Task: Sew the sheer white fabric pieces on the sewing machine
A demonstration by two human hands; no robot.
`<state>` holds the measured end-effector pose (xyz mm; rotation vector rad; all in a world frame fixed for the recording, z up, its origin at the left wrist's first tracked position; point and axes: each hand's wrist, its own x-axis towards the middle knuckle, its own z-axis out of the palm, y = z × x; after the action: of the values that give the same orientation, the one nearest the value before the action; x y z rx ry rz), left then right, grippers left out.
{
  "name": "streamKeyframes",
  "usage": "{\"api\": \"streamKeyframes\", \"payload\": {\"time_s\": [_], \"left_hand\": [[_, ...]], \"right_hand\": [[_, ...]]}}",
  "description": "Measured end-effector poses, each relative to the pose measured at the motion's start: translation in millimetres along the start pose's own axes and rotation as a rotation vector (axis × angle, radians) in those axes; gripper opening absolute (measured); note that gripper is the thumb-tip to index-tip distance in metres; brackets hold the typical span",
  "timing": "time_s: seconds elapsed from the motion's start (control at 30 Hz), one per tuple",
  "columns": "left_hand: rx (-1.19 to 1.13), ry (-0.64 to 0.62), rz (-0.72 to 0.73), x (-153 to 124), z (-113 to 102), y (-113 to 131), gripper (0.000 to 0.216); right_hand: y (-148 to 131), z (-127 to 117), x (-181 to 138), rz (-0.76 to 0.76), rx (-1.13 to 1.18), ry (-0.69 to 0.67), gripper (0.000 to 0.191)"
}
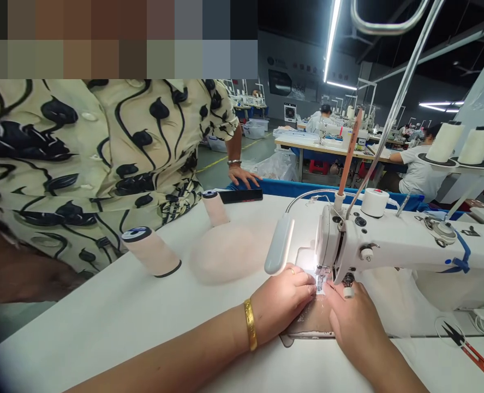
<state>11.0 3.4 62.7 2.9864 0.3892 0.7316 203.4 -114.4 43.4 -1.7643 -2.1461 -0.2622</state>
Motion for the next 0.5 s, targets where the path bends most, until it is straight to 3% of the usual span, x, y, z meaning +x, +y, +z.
{"api": "streamKeyframes", "payload": {"time_s": [0.17, 0.27, 0.33, 0.43, 0.5], "left_hand": [[0.055, -0.168, -0.218, 0.9, -16.6, 7.3, 0.007], [0.100, -0.237, -0.302, -0.5, -23.5, 13.5, 0.041], [0.130, -0.304, -0.342, -1.6, -25.8, 21.0, 0.052], [0.152, -0.381, -0.374, -5.6, -29.9, 38.6, 0.055], [0.120, -0.402, -0.350, -10.2, -36.3, 49.6, 0.044]], "right_hand": [[5.2, 6.4, -4.9, -0.033, -0.014, 0.054, 0.056], [7.4, 7.7, -6.3, -0.106, 0.013, 0.139, 0.051], [5.3, 6.4, -5.0, -0.168, 0.065, 0.187, 0.048], [-4.4, 0.2, -0.7, -0.276, 0.172, 0.210, 0.047], [-13.2, -6.0, 2.3, -0.327, 0.234, 0.172, 0.048]]}}
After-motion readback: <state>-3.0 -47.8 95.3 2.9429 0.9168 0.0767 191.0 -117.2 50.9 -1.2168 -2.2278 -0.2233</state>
